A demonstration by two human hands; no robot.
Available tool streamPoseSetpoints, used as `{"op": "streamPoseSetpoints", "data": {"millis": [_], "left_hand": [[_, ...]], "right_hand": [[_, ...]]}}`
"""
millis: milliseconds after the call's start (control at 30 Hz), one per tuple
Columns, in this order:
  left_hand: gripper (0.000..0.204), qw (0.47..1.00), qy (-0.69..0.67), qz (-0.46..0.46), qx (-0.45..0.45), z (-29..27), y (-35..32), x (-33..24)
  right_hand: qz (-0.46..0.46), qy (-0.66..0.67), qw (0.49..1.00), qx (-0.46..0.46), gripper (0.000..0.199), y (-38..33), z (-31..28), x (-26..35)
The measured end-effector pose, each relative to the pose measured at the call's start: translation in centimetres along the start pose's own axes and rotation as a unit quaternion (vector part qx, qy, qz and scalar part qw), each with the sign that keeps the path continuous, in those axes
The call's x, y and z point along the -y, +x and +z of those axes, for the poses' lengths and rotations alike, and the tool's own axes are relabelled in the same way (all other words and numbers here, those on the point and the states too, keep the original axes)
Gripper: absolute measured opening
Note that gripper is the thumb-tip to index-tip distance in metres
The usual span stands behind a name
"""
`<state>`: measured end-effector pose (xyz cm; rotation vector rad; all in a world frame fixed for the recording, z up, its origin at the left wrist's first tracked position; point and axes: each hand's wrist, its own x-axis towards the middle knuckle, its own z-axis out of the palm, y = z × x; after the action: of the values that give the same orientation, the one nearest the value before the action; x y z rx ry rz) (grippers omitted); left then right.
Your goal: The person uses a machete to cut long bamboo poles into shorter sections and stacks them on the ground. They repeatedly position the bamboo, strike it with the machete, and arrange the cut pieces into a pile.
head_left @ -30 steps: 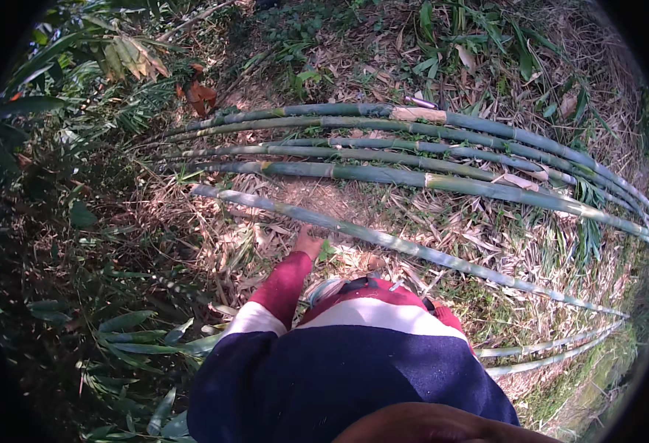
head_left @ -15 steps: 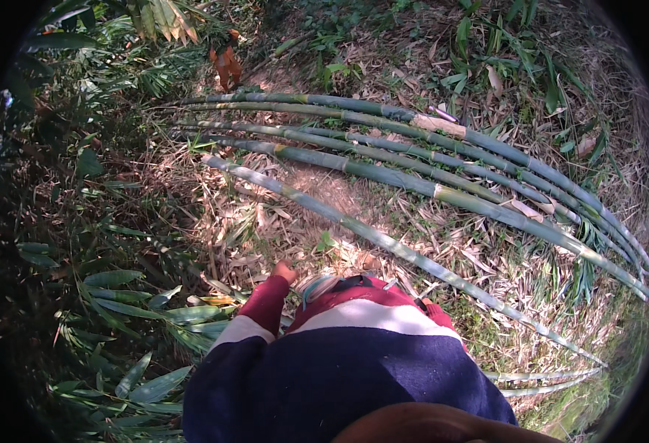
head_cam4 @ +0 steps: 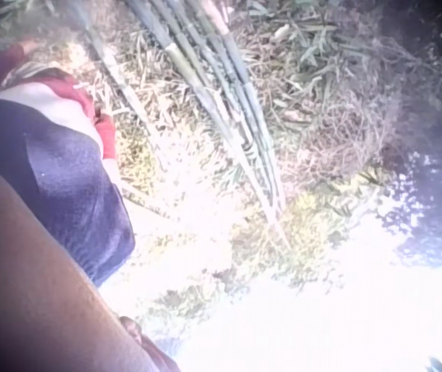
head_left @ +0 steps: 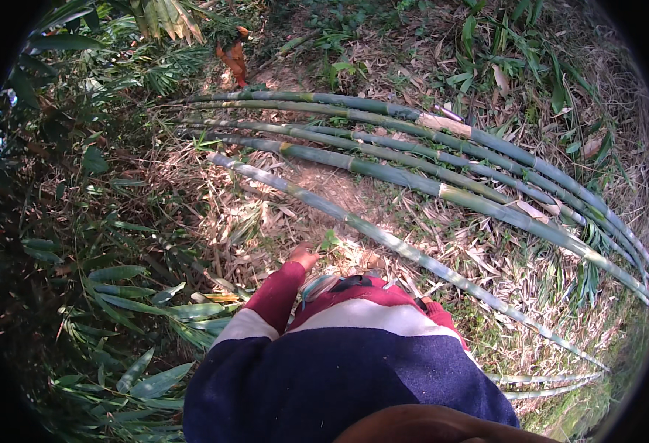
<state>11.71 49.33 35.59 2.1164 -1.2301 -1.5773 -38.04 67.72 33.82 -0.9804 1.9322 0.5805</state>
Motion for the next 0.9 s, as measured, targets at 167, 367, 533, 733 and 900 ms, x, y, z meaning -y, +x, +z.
{"op": "streamPoseSetpoints", "data": {"millis": [167,367,533,733,900], "left_hand": [[0.05,0.999,0.031,0.031,-0.017,-0.4,0.9,1.1],[0.047,0.996,0.08,0.022,-0.038,0.0,3.0,4.5],[0.046,0.992,0.096,0.052,-0.067,0.2,2.6,4.1],[0.041,0.993,0.049,0.061,-0.089,0.4,3.6,5.5],[0.041,0.99,0.085,0.062,-0.092,0.5,3.8,4.7]], "right_hand": [[0.002,0.0,1.0,0.001,0.055,0.0,0.1,0.1],[0.003,-0.001,1.0,-0.002,0.057,0.3,0.0,1.2],[-0.004,0.005,1.0,-0.01,0.059,0.7,-0.4,2.8],[-0.014,0.007,1.0,-0.012,0.061,0.4,-0.5,3.8],[-0.003,0.003,1.0,-0.008,0.063,-0.2,0.1,2.4]]}}
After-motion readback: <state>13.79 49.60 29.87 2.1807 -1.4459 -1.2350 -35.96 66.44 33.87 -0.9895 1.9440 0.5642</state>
